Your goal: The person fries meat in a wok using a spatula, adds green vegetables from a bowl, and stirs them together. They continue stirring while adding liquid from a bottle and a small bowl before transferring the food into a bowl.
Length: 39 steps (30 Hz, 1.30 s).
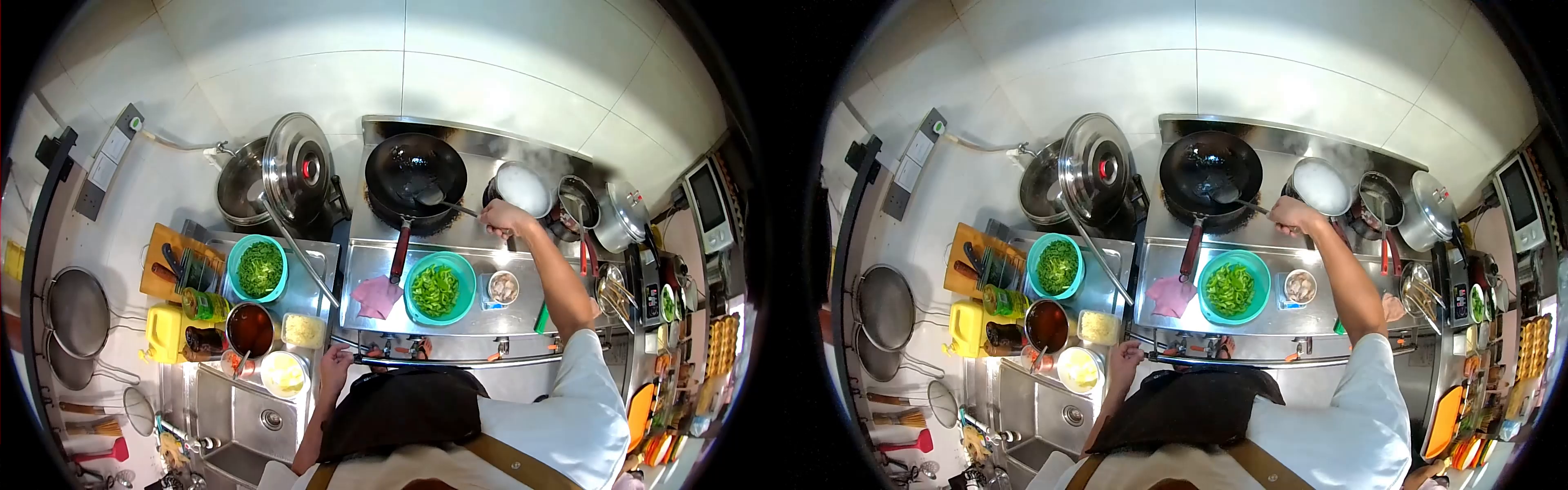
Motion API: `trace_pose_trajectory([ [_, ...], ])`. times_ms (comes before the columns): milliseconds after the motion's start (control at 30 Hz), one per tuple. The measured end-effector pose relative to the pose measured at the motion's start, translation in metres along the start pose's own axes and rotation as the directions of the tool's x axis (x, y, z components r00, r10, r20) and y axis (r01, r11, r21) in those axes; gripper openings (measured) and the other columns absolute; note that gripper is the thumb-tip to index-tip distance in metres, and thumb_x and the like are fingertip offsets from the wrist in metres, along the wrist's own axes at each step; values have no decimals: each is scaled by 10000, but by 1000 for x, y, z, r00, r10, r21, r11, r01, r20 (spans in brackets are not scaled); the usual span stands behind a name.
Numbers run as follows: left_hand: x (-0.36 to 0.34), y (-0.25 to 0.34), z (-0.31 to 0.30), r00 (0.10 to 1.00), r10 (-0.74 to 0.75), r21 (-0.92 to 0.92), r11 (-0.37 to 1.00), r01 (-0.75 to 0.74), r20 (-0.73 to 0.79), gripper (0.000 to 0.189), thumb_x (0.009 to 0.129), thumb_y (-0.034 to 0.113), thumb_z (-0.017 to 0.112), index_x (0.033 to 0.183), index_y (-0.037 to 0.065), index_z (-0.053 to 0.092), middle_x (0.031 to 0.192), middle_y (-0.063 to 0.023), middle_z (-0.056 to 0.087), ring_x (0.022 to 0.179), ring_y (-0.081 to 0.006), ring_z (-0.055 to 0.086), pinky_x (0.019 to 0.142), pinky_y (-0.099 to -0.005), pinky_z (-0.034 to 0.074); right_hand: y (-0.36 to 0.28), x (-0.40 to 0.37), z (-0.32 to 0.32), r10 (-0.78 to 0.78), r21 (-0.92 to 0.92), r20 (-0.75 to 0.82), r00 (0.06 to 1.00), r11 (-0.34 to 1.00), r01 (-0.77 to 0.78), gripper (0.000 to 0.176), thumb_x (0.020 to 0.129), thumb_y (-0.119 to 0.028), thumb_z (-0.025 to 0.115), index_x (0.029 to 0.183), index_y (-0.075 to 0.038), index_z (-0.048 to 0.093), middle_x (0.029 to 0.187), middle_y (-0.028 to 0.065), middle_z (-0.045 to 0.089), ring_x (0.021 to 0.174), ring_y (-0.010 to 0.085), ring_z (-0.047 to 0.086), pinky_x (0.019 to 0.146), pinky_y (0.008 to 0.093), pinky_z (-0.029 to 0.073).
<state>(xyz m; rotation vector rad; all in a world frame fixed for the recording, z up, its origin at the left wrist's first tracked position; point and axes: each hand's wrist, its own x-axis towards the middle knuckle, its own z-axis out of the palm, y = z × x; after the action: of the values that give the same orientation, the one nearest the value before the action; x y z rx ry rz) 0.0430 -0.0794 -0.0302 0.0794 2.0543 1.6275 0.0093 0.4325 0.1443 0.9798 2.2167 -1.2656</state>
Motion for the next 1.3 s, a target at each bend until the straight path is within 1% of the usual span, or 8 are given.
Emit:
trace_pose_trajectory([
  [167, -4, 8, 9, 994, -45, -20, 999, 47, 99, 152, 835, 41, 578, 965, -20, 626, 785, -72, 638, 716, -123, 601, 688, -233, 479, 106, 145, 71, -304, -46, 4, 953, 952, 303, 175, 871, -163, 478, 818, -19, 564, 534, 63, 495, 383, 140, 465, 308, 304, 355],
  [300, -4, 13, 15, 990, -43, 172, 985, 20, 134, 162, 866, 111, 572, 914, -35, 625, 740, -62, 644, 686, -112, 599, 675, -236, 475, 71, 128, 118, -406, -245, -520, 752, 914, 324, 276, 842, -251, 533, 926, -11, 641, 744, 182, 649, 660, 325, 633, 589, 405, 490],
  [767, 92, 0, 153, 883, -236, 92, 972, 217, 407, 502, 885, 268, 569, 1263, -15, 397, 971, -130, 580, 742, -174, 564, 599, -298, 476, 74, -27, -25, -397, -751, -308, 864, 660, 36, 350, 846, -347, 534, 1134, -170, 622, 958, 160, 653, 900, 325, 623, 805, 434, 484],
  [867, 86, 13, 188, 960, 278, 559, 794, -239, 15, 616, 830, 182, 592, 1335, -18, 301, 1217, -277, 421, 1141, -393, 414, 980, -472, 316, 69, -45, -27, -305, -765, -374, 876, 635, -106, 333, 849, -315, 527, 1147, -194, 614, 930, 169, 655, 890, 317, 630, 782, 454, 491],
  [967, 68, 65, 213, 802, 564, 286, 750, -597, 197, 436, 809, 39, 529, 1227, -25, 426, 1179, -231, 463, 1104, -359, 456, 934, -432, 370, 76, -50, -15, -283, -703, -427, 859, 701, -119, 331, 844, -310, 531, 1136, -177, 614, 925, 173, 656, 875, 322, 637, 762, 455, 500],
  [1133, 88, 16, 332, 643, -48, -80, 983, 167, 765, 304, 822, 75, 539, 1113, -8, 520, 1014, -166, 545, 956, -264, 540, 819, -354, 439, 87, -39, 4, -236, -611, -447, 863, 785, -102, 294, 828, -301, 547, 1044, -128, 645, 924, 168, 659, 876, 331, 638, 768, 453, 501],
  [1233, 99, -11, 392, 797, 3, 109, 990, -86, 604, 297, 787, 34, 532, 1080, -11, 541, 864, -110, 621, 795, -310, 600, 812, -379, 441, 95, -27, 11, -244, -563, -447, 861, 824, -59, 240, 786, -256, 562, 942, -109, 669, 874, 155, 666, 836, 327, 647, 728, 448, 509],
  [1300, 106, 1, 410, 774, 164, 677, 400, -618, 611, 323, 805, 132, 555, 1103, 6, 539, 896, -138, 620, 809, -309, 599, 832, -385, 435, 96, -22, 14, -270, -570, -440, 856, 821, -34, 180, 749, -214, 567, 832, -104, 683, 813, 121, 676, 779, 317, 661, 647, 453, 517],
])
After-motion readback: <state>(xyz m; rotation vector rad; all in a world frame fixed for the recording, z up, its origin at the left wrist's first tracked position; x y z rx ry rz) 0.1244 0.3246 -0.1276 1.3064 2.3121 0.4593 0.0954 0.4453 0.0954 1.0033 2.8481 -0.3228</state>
